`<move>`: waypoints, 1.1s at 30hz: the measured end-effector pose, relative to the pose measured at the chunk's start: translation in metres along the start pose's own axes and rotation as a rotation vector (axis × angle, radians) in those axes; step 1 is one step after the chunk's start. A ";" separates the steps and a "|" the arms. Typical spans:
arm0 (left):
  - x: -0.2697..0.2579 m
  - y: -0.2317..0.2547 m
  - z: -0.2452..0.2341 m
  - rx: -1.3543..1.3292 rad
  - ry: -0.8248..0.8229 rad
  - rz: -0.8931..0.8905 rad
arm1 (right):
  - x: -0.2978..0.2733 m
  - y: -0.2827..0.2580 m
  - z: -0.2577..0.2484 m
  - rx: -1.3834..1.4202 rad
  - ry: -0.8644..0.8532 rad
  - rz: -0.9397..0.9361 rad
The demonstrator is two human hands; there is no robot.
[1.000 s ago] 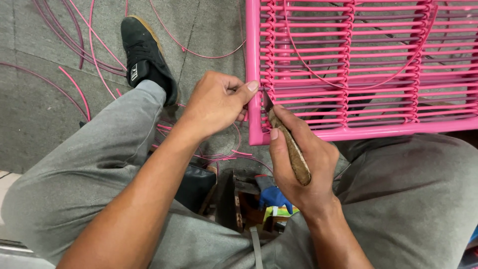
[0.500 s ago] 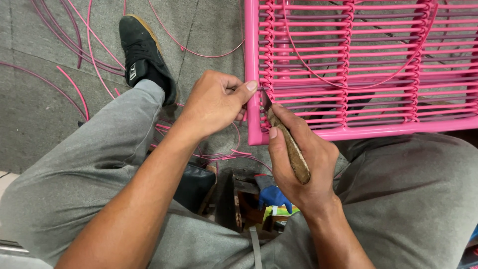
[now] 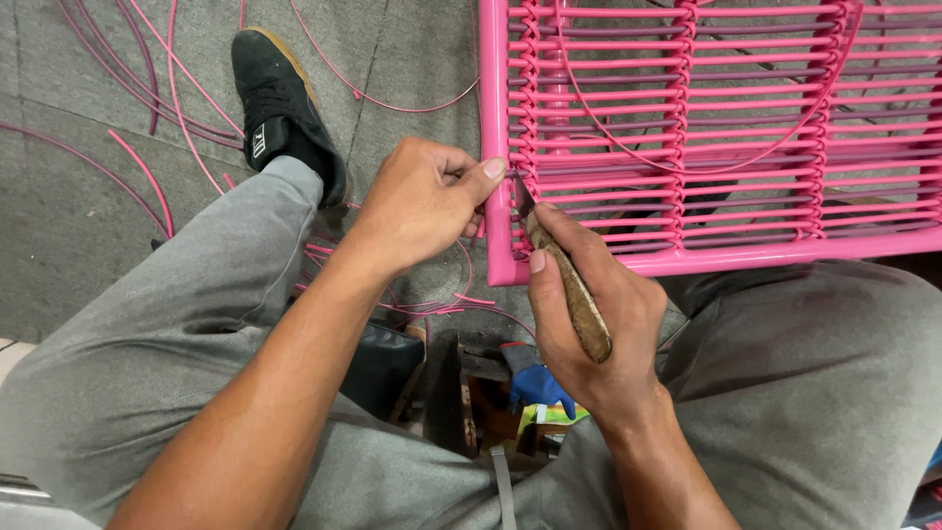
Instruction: Repairing a pink chair by weaving plastic cord, using a heat gun to soften it, a knife to trim it, and a hammer to secure it.
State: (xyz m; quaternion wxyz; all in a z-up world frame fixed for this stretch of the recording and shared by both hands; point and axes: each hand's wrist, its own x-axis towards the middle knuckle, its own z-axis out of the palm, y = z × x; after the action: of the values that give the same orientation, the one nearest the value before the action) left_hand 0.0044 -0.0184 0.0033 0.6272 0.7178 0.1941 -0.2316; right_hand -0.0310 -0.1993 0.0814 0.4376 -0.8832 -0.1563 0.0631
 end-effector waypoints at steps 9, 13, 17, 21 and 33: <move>0.000 -0.001 0.000 -0.014 -0.007 0.013 | 0.004 -0.007 -0.002 -0.042 -0.025 0.000; -0.001 0.000 -0.001 0.108 0.042 0.074 | 0.011 -0.011 -0.004 -0.076 -0.049 0.024; -0.001 -0.002 -0.001 0.232 0.099 0.121 | 0.020 -0.014 -0.008 -0.130 -0.100 0.023; -0.002 -0.001 -0.001 0.188 0.100 0.111 | 0.027 -0.019 -0.010 -0.147 -0.149 0.086; -0.002 -0.001 -0.001 0.203 0.110 0.111 | 0.035 -0.012 -0.014 -0.152 -0.188 0.098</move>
State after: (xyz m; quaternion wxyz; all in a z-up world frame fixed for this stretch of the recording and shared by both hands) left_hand 0.0026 -0.0178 0.0038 0.5514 0.7990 0.1639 -0.1753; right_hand 0.0026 -0.1915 0.1008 0.3492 -0.9107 -0.1574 0.1550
